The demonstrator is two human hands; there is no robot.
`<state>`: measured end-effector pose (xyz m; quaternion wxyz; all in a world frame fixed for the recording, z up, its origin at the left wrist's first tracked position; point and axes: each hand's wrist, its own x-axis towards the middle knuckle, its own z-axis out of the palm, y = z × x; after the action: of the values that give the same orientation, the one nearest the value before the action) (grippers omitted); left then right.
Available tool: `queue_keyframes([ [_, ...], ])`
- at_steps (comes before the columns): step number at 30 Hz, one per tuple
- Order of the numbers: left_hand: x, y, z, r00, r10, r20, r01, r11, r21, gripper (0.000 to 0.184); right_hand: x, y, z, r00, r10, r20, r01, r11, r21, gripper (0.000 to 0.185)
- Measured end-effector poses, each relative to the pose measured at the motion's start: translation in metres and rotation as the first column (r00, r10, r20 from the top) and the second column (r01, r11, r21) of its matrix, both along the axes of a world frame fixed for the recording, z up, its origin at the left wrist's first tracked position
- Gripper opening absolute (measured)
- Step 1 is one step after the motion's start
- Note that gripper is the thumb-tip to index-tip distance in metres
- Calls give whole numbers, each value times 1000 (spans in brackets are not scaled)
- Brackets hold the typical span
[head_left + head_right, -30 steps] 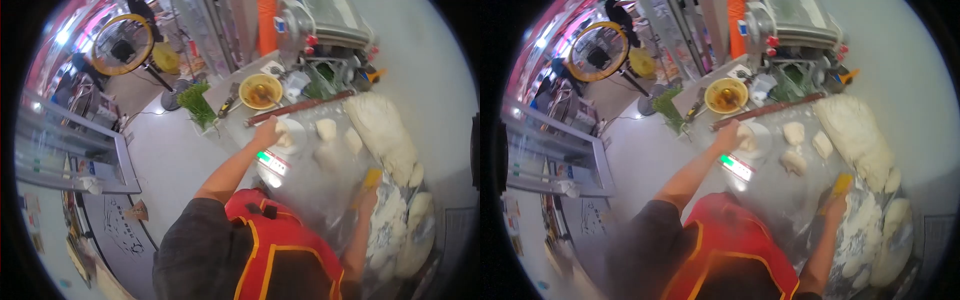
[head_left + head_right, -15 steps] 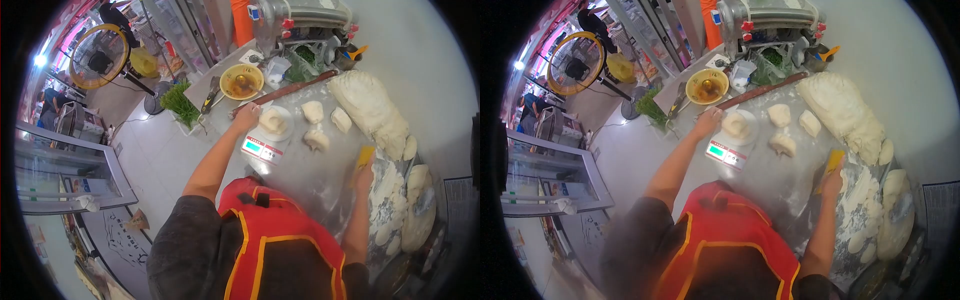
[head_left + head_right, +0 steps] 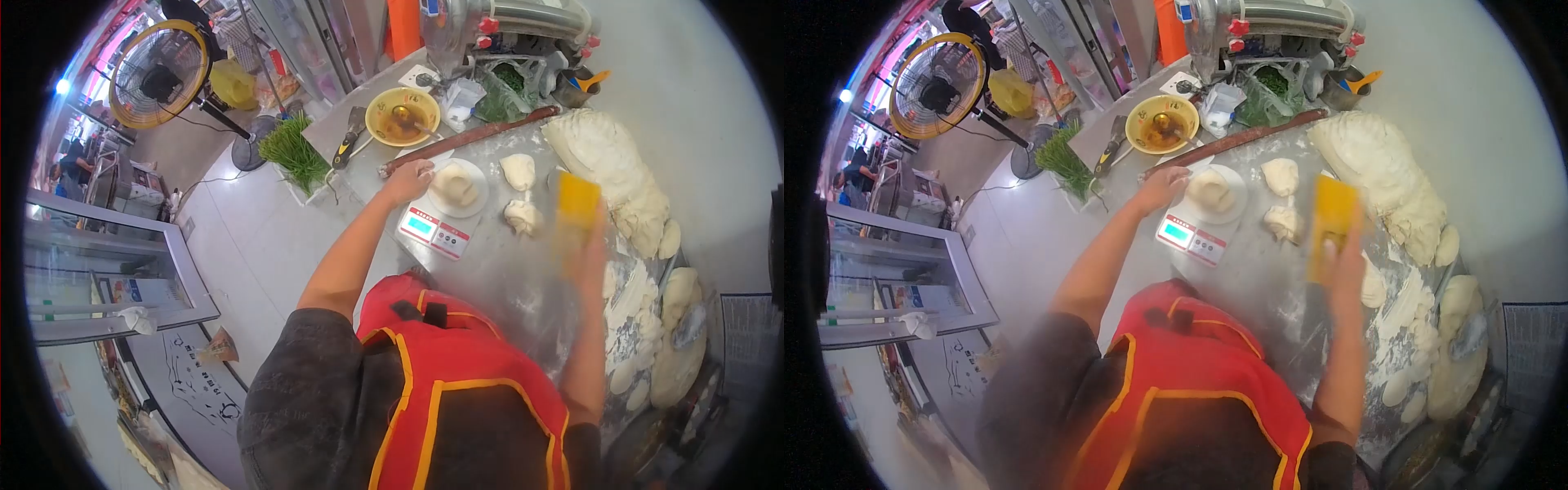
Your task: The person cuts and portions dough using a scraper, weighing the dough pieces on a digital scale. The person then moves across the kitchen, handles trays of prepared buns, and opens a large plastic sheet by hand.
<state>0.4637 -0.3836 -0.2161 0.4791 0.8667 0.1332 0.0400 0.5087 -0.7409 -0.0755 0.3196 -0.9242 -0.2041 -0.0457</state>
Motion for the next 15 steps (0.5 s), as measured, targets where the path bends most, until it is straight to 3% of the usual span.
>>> queue_keyframes([
  [1, -1, -1, 3, 1000, -15, -22, 15, 1000, -2, 38, -11, 20, 8, 992, 19, -122, -17, 1000, 17, 71],
  [4, -1, -5, 0, 995, 17, -101, -30, 992, -123, 38, -31, 71, 19, 976, 150, -158, -173, 975, -142, 72],
  [7, -3, -8, -2, 999, 12, -49, -18, 992, -127, 37, -37, 105, 14, 939, 284, -193, -305, 948, -90, 73],
  [13, -8, -14, -13, 979, 184, -91, -199, 957, -213, 33, -35, 143, -25, 915, 352, -197, -393, 887, -241, 81],
  [15, -11, -21, -16, 968, 251, -21, -251, 958, -137, 29, -35, 149, -31, 917, 359, -172, -396, 867, -301, 79],
])
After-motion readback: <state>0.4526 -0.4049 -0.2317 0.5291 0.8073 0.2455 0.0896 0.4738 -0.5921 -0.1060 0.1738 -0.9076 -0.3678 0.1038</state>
